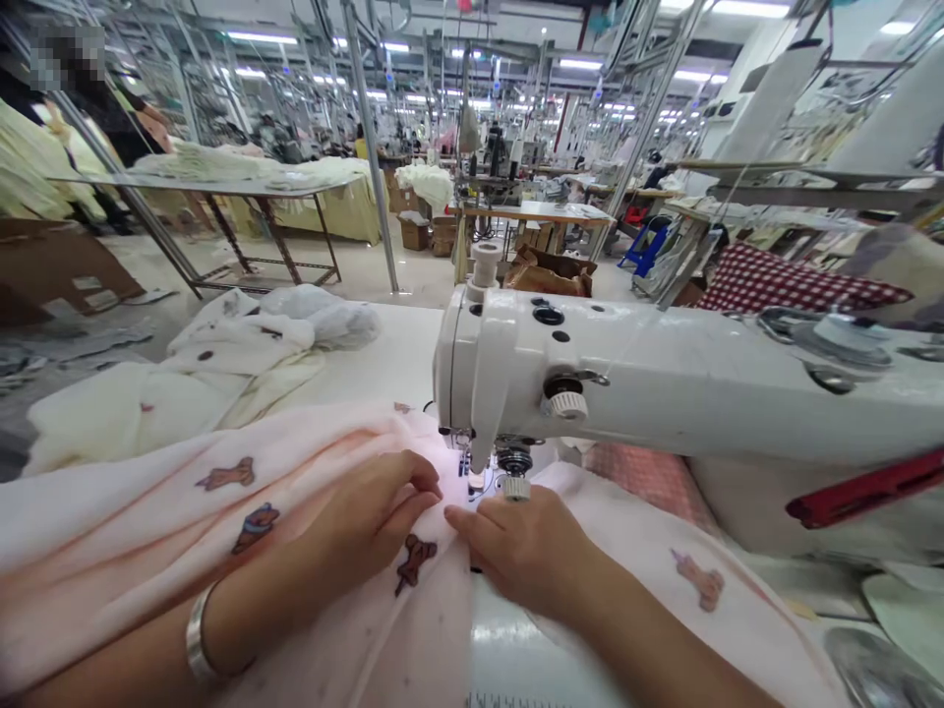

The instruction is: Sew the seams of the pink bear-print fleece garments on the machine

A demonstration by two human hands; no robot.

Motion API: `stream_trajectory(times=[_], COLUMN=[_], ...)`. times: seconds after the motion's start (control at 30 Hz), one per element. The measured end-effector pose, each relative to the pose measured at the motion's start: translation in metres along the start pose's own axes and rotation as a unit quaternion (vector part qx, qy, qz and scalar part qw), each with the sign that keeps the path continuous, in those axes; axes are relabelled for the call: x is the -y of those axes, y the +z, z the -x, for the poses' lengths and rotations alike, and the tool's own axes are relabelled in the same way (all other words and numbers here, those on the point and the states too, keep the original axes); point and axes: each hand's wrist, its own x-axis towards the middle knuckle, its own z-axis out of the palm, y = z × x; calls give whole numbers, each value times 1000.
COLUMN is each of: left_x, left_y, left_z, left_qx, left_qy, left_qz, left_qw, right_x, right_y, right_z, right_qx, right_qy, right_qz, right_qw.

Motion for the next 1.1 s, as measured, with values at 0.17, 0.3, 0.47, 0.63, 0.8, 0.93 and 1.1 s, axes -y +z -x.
stream_trajectory(times=[0.17, 0.3, 0.47, 0.63, 0.8, 0.93, 1.1], left_x=[3, 9, 16, 26, 34, 30, 21], left_y=[4, 9, 6, 2, 0, -3, -7], left_z=[3, 7, 2, -21, -43, -50, -49], left_qx=[25, 82, 84, 83, 46, 39, 57], left_qy=[107, 234, 234, 234, 234, 234, 172], left_qz=[19, -37, -73, -88, -88, -120, -174], left_qw=[994, 968, 966, 965, 967, 964, 968], right_x=[-3, -1, 3, 2, 3, 1, 2], right_y=[1, -8, -7, -4, -7, -4, -4], right_z=[-3, -1, 1, -1, -4, -1, 0], right_qx=[17, 48, 42, 24, 9, -8, -8], right_qy=[-6, -10, -5, 18, 45, 81, 138], right_qz=[-17, -26, -14, -4, 11, 37, 57], right_qw=[1000, 998, 999, 1000, 999, 996, 989])
